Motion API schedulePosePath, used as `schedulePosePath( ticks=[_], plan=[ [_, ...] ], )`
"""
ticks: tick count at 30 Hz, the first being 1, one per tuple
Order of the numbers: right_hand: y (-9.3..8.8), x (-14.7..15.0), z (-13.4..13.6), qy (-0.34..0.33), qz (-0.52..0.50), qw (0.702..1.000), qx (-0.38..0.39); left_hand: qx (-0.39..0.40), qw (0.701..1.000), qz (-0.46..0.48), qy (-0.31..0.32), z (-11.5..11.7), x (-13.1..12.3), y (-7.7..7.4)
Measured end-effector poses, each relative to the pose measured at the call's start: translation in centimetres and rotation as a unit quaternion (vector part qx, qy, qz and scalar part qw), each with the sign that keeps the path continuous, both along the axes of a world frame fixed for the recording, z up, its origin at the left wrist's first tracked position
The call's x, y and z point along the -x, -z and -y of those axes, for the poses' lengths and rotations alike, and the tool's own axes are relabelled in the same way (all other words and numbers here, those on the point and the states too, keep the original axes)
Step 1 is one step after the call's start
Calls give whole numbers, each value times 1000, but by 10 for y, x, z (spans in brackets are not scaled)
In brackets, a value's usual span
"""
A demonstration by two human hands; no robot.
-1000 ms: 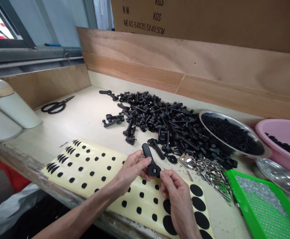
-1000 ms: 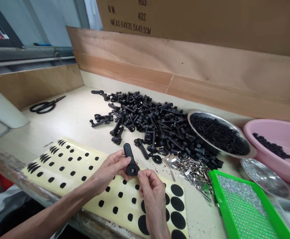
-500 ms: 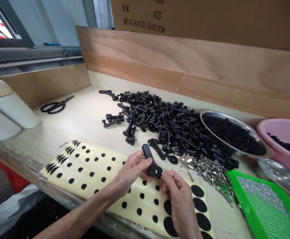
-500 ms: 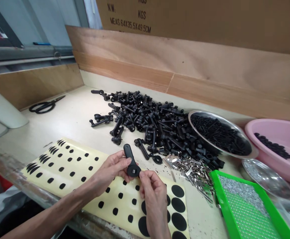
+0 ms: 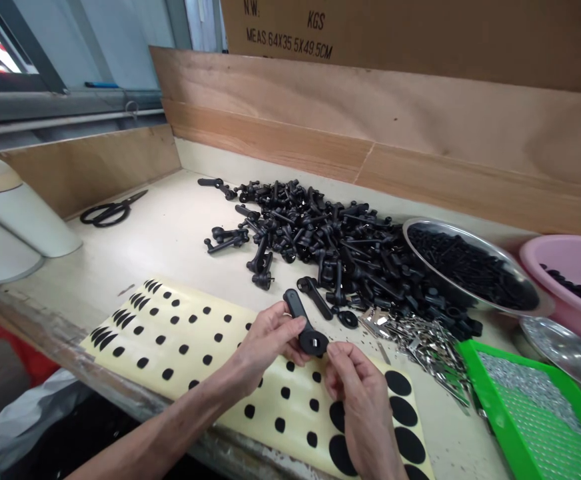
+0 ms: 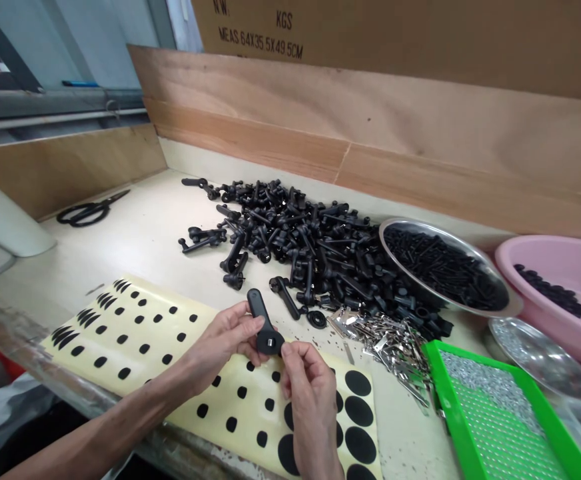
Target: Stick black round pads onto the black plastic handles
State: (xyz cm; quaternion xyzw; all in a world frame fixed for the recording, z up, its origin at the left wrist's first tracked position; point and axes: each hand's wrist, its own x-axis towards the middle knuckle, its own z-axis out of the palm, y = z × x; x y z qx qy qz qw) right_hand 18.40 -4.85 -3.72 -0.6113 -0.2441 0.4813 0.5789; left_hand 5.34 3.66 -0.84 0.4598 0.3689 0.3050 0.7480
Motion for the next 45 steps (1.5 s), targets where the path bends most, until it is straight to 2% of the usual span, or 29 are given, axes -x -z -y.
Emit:
schedulePosePath(
  ticks=[12,25,34,45],
  plan=[
    [0,1,0,-19,7,1000,10,-11,1000,-1,10,0,0,3],
    [-5,2,0,22,-7,1000,-5,-22,1000,-16,-5,1,-1,1],
    [-5,3,-1,9,9,1000,20,-2,1000,9,12,1,0,2],
    [-3,3,-1,8,27,1000,11,-3,1000,9,7,0,0,3]
  ],
)
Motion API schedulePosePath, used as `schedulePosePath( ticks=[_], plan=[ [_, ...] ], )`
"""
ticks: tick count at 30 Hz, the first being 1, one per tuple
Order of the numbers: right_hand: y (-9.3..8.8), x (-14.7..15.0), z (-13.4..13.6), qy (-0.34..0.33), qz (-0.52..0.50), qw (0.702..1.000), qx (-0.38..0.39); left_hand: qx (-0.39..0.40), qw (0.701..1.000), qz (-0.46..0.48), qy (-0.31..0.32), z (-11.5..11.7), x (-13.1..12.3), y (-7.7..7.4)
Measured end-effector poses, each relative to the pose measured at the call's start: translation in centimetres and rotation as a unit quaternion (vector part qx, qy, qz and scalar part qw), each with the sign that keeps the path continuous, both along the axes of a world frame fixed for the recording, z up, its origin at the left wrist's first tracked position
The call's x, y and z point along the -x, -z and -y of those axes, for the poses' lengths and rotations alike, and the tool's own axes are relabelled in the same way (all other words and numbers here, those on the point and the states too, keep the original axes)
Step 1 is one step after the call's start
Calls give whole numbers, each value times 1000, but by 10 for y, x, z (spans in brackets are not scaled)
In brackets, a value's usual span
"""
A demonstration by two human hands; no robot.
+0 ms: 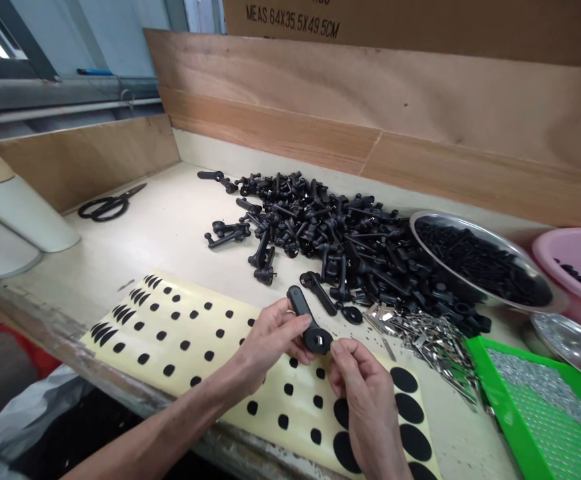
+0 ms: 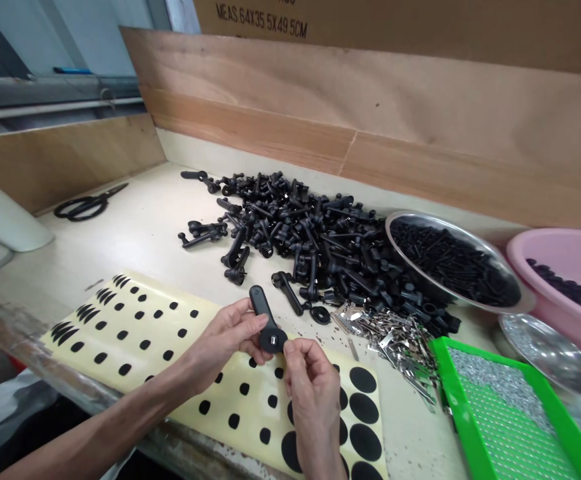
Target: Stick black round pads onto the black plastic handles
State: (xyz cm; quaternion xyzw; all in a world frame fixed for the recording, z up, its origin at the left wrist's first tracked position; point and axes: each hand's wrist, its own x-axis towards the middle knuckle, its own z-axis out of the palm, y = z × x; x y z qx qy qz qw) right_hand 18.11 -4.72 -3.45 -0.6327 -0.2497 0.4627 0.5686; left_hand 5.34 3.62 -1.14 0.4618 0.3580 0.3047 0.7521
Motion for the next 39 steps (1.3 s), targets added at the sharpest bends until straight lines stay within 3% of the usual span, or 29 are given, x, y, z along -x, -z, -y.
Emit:
schedulePosePath(
  ticks=[21,29,39],
  plan=[
    [0,0,1,5,-8,1000,0,-1,1000,-8,18,2,1,-3],
    [-1,0,4,33,21,999,-24,-29,999,-31,-3,1,-1,-4],
    [-4,2,2,27,3,1000,-1,-15,1000,-19,-4,2,-1,-4]
  ],
)
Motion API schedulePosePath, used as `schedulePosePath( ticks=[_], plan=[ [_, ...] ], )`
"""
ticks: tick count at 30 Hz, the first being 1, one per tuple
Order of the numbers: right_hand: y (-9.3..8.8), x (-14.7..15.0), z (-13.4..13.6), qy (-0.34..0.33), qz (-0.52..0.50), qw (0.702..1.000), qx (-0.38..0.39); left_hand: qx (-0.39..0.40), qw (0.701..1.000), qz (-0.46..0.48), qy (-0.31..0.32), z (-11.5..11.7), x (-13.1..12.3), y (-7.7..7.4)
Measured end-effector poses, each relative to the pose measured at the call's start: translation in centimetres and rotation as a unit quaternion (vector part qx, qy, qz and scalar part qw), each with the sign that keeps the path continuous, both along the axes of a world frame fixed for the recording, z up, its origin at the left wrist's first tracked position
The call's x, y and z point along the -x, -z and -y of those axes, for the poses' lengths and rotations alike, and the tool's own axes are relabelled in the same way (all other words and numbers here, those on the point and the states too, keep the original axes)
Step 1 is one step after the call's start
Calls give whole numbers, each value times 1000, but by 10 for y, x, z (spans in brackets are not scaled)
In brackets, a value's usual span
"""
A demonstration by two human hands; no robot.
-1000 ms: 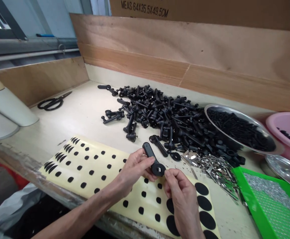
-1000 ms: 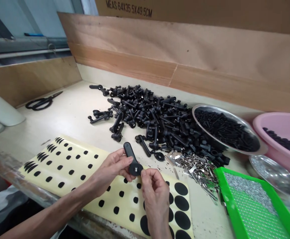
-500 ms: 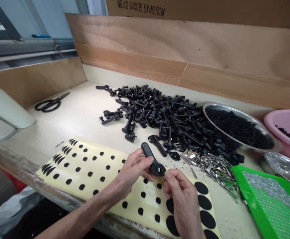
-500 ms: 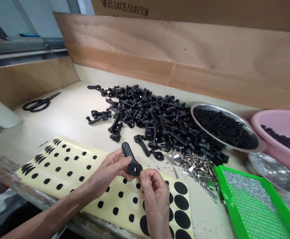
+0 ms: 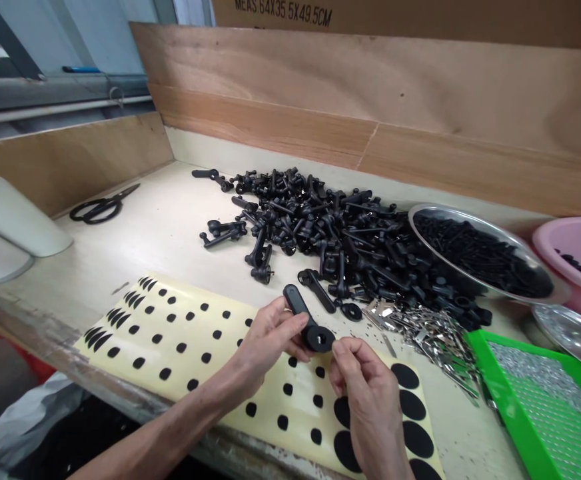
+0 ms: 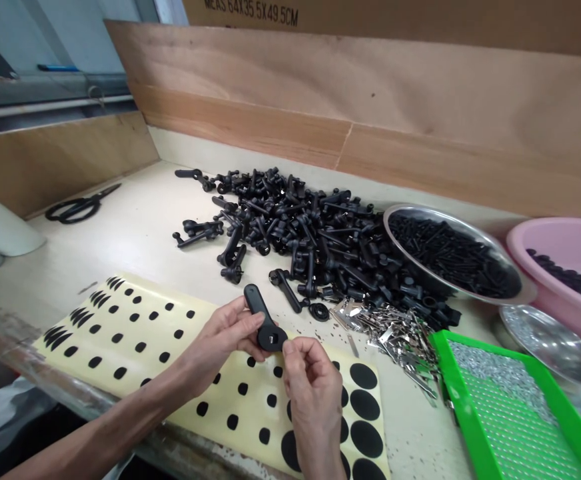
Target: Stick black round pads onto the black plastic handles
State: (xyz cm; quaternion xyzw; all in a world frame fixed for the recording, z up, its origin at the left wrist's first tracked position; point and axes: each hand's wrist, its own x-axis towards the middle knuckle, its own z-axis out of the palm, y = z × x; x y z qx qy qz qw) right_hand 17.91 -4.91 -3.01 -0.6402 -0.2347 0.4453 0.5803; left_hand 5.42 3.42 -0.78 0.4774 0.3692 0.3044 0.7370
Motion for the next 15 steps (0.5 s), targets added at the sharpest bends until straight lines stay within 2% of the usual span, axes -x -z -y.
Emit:
schedulePosePath(
  ticks=[7,15],
  plan=[
    [-2,-1,3,34,44,997,-44,-3,1000,-9,-9,-1,2,-1],
    [1,-1,1,-7,39,999,-5,-4,1000,5,-1,0,1,-1]
  ],
)
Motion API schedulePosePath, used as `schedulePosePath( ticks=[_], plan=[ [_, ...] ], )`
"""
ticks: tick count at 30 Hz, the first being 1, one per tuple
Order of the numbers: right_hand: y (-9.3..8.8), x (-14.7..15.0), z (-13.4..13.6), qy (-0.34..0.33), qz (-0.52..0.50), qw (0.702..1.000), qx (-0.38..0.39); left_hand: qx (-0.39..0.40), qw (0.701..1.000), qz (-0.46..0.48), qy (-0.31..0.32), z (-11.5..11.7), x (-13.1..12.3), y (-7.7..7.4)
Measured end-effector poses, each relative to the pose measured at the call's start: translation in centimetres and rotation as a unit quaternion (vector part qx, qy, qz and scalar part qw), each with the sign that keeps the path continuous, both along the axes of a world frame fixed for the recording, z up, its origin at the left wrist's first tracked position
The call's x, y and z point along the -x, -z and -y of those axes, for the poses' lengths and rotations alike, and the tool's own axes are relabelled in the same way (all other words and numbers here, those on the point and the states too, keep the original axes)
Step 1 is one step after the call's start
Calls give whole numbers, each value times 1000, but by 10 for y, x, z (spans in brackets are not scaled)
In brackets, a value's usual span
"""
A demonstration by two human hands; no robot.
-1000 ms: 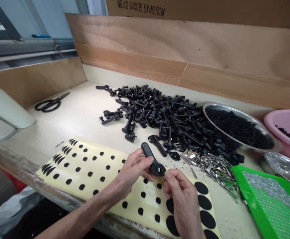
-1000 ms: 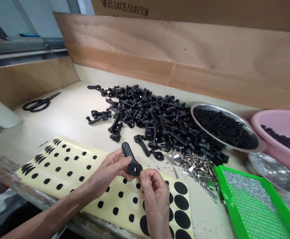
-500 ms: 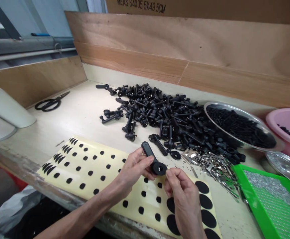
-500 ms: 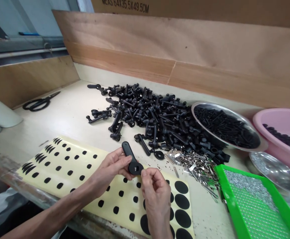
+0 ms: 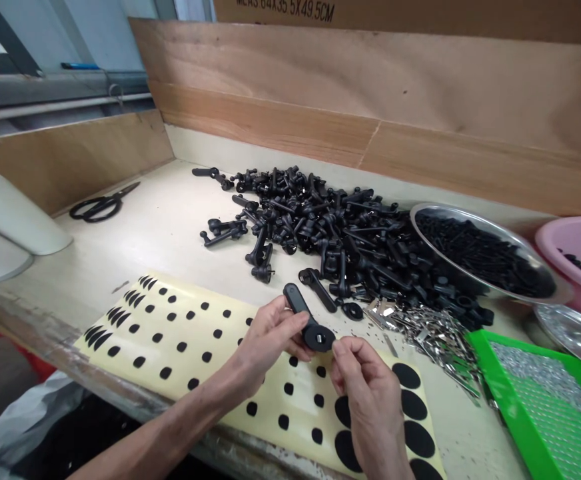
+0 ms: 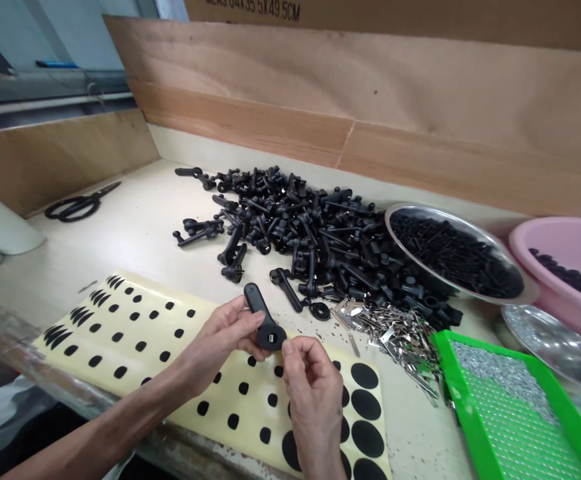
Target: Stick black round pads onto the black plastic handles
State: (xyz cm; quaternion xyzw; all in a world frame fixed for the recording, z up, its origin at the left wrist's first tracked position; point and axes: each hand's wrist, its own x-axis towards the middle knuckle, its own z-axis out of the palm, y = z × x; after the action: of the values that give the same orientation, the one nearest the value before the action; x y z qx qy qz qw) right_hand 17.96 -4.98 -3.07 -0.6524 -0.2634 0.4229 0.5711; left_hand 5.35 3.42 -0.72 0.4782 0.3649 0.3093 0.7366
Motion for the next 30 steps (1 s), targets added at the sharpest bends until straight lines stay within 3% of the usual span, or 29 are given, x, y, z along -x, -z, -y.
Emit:
schedulePosePath(
  ticks=[30],
  plan=[
    [0,0,-2,-4,34,999,-3,12,1000,9,2,1,3,-3]
  ],
)
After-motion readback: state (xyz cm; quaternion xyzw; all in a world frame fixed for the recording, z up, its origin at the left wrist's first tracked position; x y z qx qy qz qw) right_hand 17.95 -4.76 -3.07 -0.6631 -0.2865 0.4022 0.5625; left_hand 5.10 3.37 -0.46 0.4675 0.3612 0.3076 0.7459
